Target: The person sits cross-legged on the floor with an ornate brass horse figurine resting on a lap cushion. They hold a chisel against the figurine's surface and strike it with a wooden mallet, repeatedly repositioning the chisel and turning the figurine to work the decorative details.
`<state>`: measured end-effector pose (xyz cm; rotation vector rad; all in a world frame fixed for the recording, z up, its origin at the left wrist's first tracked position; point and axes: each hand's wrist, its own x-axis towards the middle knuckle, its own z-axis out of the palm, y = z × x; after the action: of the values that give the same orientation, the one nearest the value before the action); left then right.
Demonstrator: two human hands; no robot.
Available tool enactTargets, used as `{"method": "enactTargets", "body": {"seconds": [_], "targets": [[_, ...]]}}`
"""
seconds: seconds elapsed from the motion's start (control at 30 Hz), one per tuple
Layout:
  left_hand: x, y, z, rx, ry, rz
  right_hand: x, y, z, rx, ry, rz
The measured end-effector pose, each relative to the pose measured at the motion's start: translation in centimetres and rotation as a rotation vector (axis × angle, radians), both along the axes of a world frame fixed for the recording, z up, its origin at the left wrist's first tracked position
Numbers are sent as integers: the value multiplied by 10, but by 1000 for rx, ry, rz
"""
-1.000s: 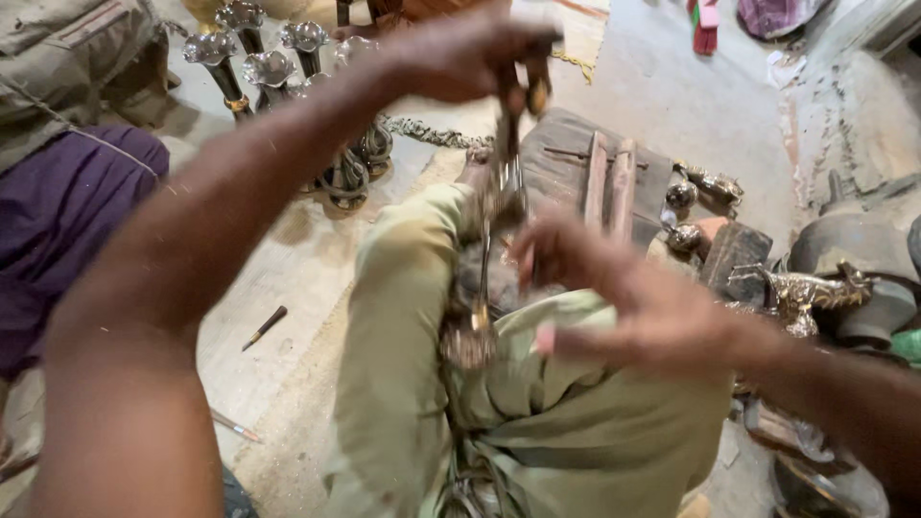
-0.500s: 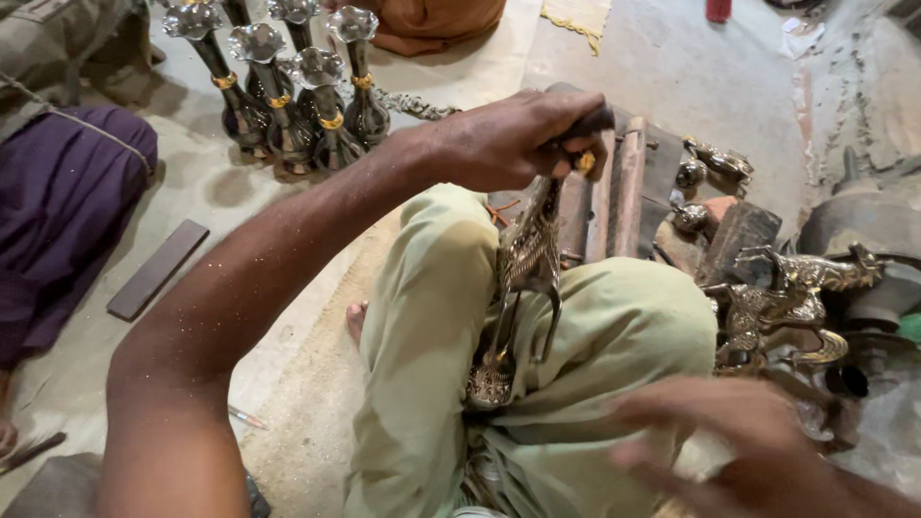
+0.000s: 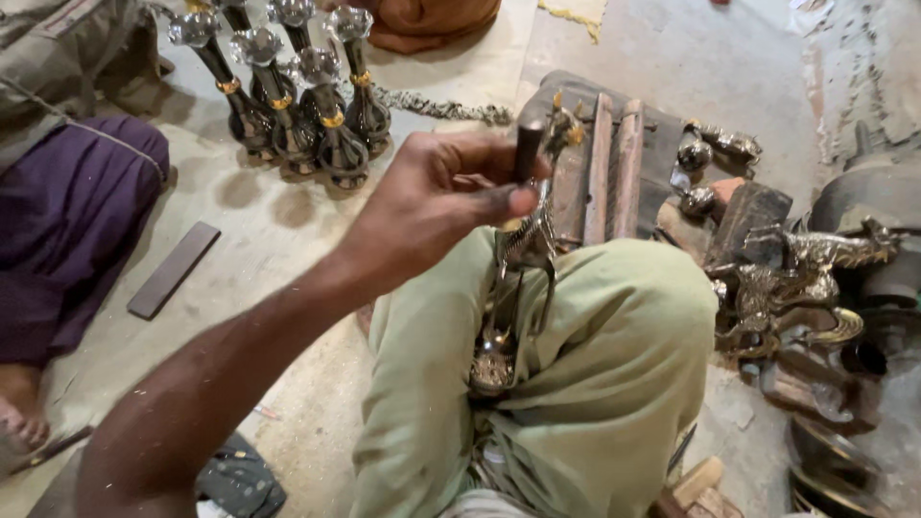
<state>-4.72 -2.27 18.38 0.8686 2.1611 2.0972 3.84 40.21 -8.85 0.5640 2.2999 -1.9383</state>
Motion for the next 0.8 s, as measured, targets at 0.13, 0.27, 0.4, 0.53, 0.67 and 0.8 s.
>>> {"method": "enactTargets", "body": {"seconds": [0.13, 0.27, 0.4, 0.53, 0.67, 0.8], "targets": [[1, 22, 6, 105, -211, 88, 15, -7, -7, -55, -57, 6], [-4, 27, 12, 16, -148, 180, 25, -5, -10, -103, -61, 6], [-6, 25, 9, -32, -121, 166, 32, 6, -10, -142, -33, 4], [-7, 27, 4, -69, -52, 192, 5, 20, 15, -292, 228, 69], [-4, 30, 3, -153, 81, 224, -28, 9, 72, 57, 336, -41], [0, 34, 5, -99, 4, 229, -31, -9, 142, 60, 477, 36]]}}
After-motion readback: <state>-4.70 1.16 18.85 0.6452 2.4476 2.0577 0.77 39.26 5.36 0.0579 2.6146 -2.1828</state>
